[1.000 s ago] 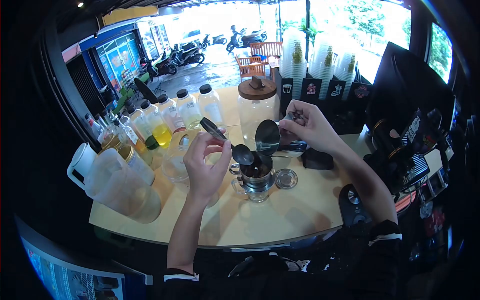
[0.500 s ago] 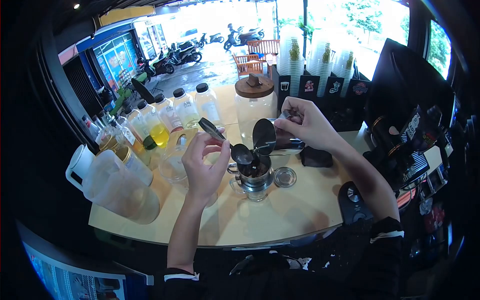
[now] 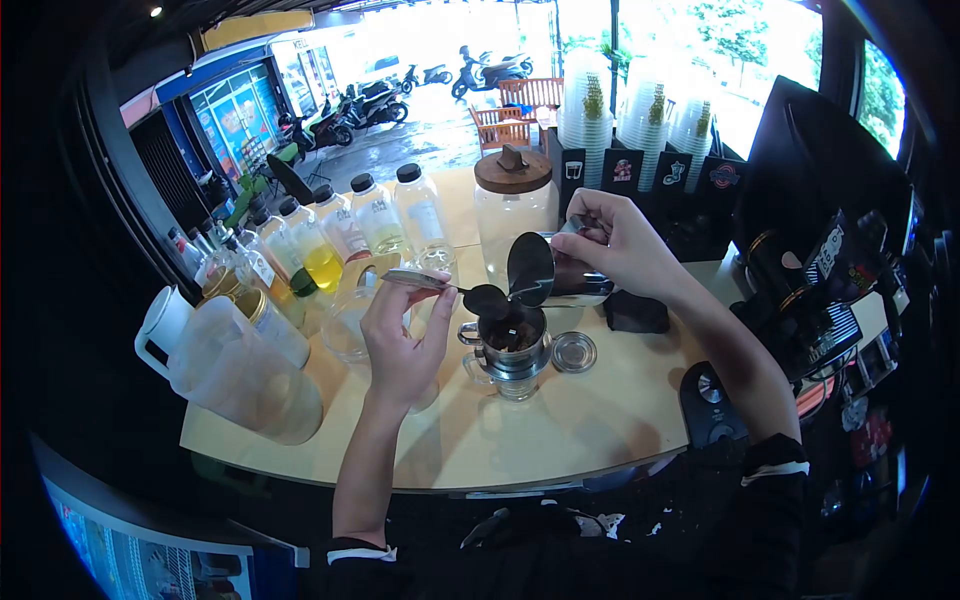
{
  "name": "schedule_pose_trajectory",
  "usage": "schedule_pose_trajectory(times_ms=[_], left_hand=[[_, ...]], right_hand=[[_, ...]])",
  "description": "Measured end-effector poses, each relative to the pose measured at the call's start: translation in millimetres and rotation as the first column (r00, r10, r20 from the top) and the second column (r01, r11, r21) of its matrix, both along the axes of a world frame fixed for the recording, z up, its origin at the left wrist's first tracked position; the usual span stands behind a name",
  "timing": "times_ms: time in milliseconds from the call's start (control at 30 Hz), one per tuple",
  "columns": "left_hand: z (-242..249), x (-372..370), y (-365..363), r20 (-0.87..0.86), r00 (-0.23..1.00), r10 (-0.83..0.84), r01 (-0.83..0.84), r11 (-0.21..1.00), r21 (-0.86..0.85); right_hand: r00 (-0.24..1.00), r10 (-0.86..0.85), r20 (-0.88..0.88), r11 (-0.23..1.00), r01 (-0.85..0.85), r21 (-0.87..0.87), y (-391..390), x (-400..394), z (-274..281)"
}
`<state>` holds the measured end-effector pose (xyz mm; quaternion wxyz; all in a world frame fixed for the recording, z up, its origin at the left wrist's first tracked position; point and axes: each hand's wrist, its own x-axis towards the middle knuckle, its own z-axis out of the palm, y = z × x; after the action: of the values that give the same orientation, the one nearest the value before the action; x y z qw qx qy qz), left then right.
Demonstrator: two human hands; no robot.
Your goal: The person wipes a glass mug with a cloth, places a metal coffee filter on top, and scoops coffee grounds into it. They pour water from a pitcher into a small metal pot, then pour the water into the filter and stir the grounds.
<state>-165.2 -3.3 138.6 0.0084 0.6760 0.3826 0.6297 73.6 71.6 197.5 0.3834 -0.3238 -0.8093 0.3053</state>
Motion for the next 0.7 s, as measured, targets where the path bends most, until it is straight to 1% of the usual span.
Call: schedule_pose_trajectory(times_ms=[100,267,400,467,533,567,633,700], left_hand=[[0,0,-1,0.015,1.000,-0.010,0.010,1.000,-0.009],[-2,-1,-1,0.018,1.000,-0.012,0.012,1.000,-0.009],[-1,-4,-4,-0.011,0.998,0.056,-0.056,0.998,0.027],[0,-5,-6,-0.024,0.996,0.087,-0.086,0.995,0.046],[2,-3,-8,0.035,0.997,0.071,-0.072,0.996,0.053],[3,-3,-8,0.036,0.997,0.072,-0.074,0.996,0.052],[4,-3,-10,-0.034,0.993,0.109,-0.106,0.991,0.081],[5,-2,-11,-0.036,0.994,0.103,-0.100,0.992,0.080]], right_hand=[[1.000,-0.005,-0.026,1.000,0.004,-0.031,-2,-3,-1],[0.999,-0.014,-0.040,1.000,0.014,-0.008,-5,-5,1],[0.999,-0.035,0.012,0.999,0.034,0.018,-5,-2,2],[1.000,-0.027,0.004,0.999,0.027,0.017,-4,-1,2],[1.000,-0.020,-0.003,1.000,0.020,0.014,-3,-1,1],[1.000,-0.022,-0.002,1.000,0.022,0.008,-3,-2,0],[1.000,-0.023,-0.001,1.000,0.023,0.001,-4,-3,0],[0.999,-0.032,0.019,0.999,0.031,0.037,-6,-4,1]])
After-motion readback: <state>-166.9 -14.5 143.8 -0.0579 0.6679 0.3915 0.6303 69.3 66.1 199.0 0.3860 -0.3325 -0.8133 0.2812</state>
